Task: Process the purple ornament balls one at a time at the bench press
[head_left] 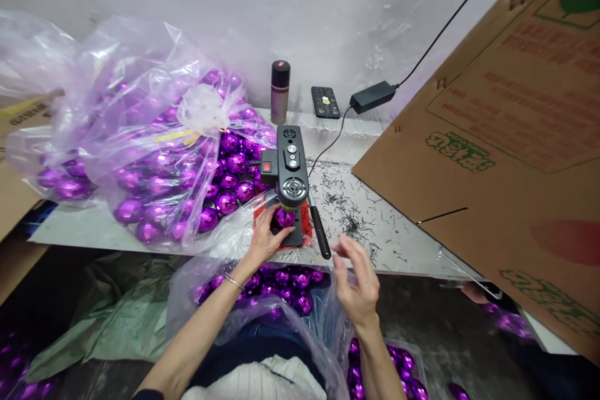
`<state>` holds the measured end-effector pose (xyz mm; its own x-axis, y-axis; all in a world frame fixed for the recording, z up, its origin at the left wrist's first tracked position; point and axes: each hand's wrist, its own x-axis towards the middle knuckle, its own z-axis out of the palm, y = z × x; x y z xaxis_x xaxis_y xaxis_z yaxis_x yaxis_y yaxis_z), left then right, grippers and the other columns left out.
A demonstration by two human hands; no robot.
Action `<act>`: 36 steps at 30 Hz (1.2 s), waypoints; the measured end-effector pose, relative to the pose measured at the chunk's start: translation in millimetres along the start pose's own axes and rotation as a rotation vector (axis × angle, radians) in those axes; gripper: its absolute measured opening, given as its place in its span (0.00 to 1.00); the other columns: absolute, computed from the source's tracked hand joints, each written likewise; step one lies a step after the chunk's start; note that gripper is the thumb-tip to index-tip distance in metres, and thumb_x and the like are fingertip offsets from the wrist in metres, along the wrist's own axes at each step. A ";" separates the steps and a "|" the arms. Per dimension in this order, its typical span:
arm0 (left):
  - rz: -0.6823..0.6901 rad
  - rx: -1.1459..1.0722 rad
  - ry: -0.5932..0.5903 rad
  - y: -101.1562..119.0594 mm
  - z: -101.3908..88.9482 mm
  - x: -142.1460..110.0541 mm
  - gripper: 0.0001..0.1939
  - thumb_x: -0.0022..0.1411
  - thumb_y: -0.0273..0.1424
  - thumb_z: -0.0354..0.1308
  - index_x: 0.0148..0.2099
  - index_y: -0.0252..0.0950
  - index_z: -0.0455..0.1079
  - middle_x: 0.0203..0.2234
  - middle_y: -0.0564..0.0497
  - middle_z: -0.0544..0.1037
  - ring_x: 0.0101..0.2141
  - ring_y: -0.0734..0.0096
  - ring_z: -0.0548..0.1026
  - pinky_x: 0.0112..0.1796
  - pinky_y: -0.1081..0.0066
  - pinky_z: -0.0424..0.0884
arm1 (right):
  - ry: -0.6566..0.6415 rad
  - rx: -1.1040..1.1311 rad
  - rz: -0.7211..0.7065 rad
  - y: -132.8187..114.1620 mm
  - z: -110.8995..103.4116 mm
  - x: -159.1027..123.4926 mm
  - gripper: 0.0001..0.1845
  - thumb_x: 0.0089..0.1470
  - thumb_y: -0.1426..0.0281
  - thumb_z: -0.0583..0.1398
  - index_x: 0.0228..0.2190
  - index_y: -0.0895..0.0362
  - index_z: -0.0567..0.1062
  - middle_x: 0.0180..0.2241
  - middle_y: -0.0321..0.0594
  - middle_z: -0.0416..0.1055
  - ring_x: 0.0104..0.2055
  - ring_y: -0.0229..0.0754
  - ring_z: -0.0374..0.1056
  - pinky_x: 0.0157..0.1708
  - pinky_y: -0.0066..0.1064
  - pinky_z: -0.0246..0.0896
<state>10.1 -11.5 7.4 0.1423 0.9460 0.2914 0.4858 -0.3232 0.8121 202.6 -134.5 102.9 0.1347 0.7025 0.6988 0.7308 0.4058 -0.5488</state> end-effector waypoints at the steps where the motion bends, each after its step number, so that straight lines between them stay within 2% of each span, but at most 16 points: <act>1: -0.002 -0.002 0.005 1.4 0.4 0.1 0.32 0.61 0.43 0.71 0.63 0.39 0.70 0.57 0.39 0.79 0.59 0.46 0.76 0.60 0.47 0.70 | 0.041 -0.010 -0.051 0.4 -1.0 13.3 0.28 0.65 0.75 0.60 0.65 0.51 0.68 0.53 0.50 0.78 0.44 0.43 0.80 0.43 0.38 0.83; 3: -0.007 -0.002 0.014 4.0 0.9 0.2 0.33 0.60 0.44 0.72 0.63 0.39 0.70 0.57 0.39 0.79 0.58 0.46 0.76 0.60 0.47 0.71 | 0.080 -0.009 -0.150 -0.5 1.3 35.9 0.33 0.65 0.70 0.62 0.69 0.51 0.62 0.57 0.53 0.74 0.45 0.45 0.79 0.41 0.39 0.83; 5: -0.010 -0.010 0.019 5.8 1.2 0.1 0.33 0.59 0.45 0.72 0.63 0.40 0.70 0.57 0.40 0.79 0.58 0.46 0.76 0.60 0.47 0.71 | 0.064 -0.006 -0.241 -3.0 7.1 52.7 0.38 0.64 0.65 0.64 0.70 0.51 0.59 0.60 0.54 0.71 0.49 0.47 0.78 0.41 0.40 0.83; 8: 0.011 -0.047 0.029 6.9 0.6 -0.3 0.30 0.62 0.45 0.70 0.62 0.40 0.71 0.56 0.41 0.80 0.57 0.48 0.77 0.59 0.48 0.72 | 0.014 -0.025 -0.343 -8.1 16.0 68.2 0.42 0.62 0.58 0.66 0.70 0.52 0.59 0.59 0.55 0.73 0.53 0.50 0.76 0.44 0.42 0.82; 11: 0.044 -0.083 0.019 7.4 -0.8 -0.6 0.28 0.63 0.44 0.69 0.62 0.40 0.72 0.55 0.41 0.81 0.56 0.49 0.78 0.59 0.49 0.72 | -0.001 -0.016 -0.403 -14.0 21.2 75.4 0.37 0.63 0.56 0.65 0.68 0.52 0.64 0.53 0.51 0.77 0.51 0.49 0.77 0.44 0.40 0.81; 14: 0.040 -0.097 -0.003 7.9 -1.8 -0.5 0.27 0.63 0.43 0.69 0.61 0.40 0.72 0.55 0.41 0.81 0.56 0.50 0.78 0.59 0.49 0.72 | 0.016 0.061 -0.432 -21.1 25.6 78.2 0.25 0.68 0.58 0.59 0.61 0.55 0.72 0.44 0.47 0.80 0.42 0.44 0.79 0.36 0.34 0.77; 17: 0.028 -0.101 -0.011 7.5 -1.3 -0.2 0.28 0.63 0.43 0.69 0.61 0.40 0.72 0.55 0.41 0.81 0.56 0.49 0.78 0.60 0.48 0.71 | 0.050 0.088 -0.380 -26.8 34.5 77.5 0.12 0.71 0.65 0.54 0.45 0.54 0.77 0.33 0.41 0.78 0.32 0.40 0.76 0.29 0.31 0.70; 19: 0.030 -0.106 -0.003 6.9 -0.4 -0.3 0.28 0.62 0.43 0.70 0.61 0.40 0.72 0.55 0.41 0.81 0.56 0.49 0.79 0.60 0.48 0.71 | 0.089 0.079 -0.332 -27.0 43.6 73.7 0.13 0.71 0.69 0.52 0.35 0.53 0.74 0.27 0.38 0.74 0.28 0.38 0.71 0.26 0.30 0.64; 21: 0.035 -0.117 0.003 6.4 0.4 -0.5 0.28 0.63 0.42 0.70 0.61 0.39 0.72 0.54 0.41 0.81 0.55 0.49 0.79 0.59 0.49 0.72 | 0.135 0.077 -0.328 -23.2 53.9 66.8 0.17 0.71 0.70 0.50 0.30 0.52 0.70 0.24 0.37 0.70 0.25 0.37 0.66 0.25 0.31 0.59; 25: 0.041 -0.123 -0.002 5.5 1.1 -1.1 0.28 0.63 0.41 0.69 0.62 0.40 0.72 0.55 0.41 0.81 0.56 0.49 0.78 0.58 0.50 0.73 | 0.189 0.050 -0.373 -8.9 71.0 49.1 0.19 0.72 0.68 0.46 0.28 0.51 0.64 0.23 0.35 0.67 0.22 0.36 0.59 0.24 0.32 0.54; 36: 0.102 -0.063 0.042 1.9 5.0 -3.2 0.28 0.65 0.41 0.68 0.63 0.38 0.70 0.54 0.41 0.81 0.55 0.51 0.79 0.56 0.51 0.74 | 0.294 0.129 -0.323 5.3 89.5 30.1 0.20 0.74 0.68 0.45 0.28 0.52 0.64 0.25 0.32 0.67 0.23 0.35 0.62 0.30 0.34 0.62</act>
<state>14.9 -15.0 5.5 0.1518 0.9065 0.3939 0.4152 -0.4201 0.8069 150.6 -59.0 80.0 0.1114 0.3395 0.9340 0.6800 0.6594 -0.3207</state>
